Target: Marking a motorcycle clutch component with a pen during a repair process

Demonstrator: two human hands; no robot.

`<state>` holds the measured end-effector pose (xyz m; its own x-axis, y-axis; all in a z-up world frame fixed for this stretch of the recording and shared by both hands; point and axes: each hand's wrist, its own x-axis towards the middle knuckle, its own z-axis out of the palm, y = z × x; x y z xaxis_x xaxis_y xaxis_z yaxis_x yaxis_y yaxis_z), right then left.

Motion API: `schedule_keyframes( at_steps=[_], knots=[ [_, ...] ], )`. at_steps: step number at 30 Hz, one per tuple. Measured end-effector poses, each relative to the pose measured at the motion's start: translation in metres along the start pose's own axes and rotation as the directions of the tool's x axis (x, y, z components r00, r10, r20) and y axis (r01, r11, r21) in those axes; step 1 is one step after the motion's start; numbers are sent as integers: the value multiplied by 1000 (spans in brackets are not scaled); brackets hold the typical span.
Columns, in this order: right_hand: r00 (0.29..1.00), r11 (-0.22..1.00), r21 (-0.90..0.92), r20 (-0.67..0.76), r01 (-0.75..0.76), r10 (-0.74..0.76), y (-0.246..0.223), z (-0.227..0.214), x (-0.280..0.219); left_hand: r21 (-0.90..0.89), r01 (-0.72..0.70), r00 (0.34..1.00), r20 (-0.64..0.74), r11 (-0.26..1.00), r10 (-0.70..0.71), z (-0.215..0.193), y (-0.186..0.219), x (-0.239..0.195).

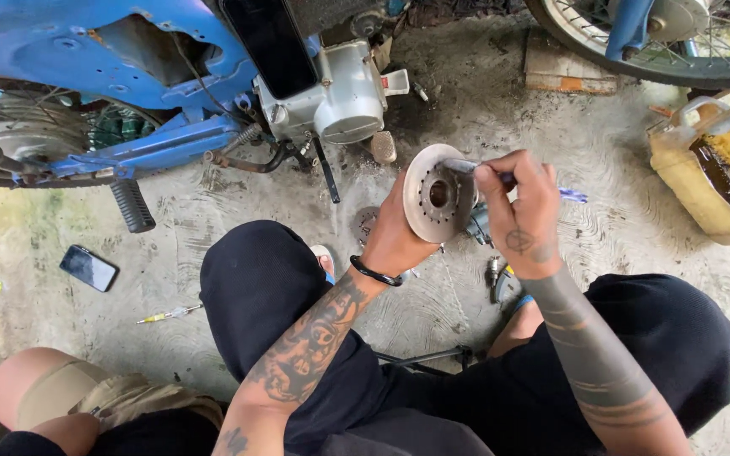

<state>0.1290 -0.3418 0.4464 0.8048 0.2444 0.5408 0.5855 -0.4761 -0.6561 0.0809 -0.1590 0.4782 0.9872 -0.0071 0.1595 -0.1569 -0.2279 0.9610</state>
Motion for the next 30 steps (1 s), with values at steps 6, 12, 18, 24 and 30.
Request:
schedule_keyframes(
  at_steps=[6,12,18,24,30],
  knots=[
    [996,993,78,21,-83,82,-7,0,2,86,51,998,-35,995,-48,7,-4,0],
    [995,990,99,25,-99,97,-7,2,4,83,26,998,-57,996,-22,8,-10,2],
    [996,987,143,54,-80,73,-8,7,0,68,44,998,-53,997,-40,7,-20,-1],
    [996,991,114,61,-68,61,-15,-1,4,30,-31,997,-63,999,33,9,-21,-1],
    [996,992,110,63,-69,63,-17,-3,9,-4,-82,996,-40,997,82,4,-5,1]
  ],
)
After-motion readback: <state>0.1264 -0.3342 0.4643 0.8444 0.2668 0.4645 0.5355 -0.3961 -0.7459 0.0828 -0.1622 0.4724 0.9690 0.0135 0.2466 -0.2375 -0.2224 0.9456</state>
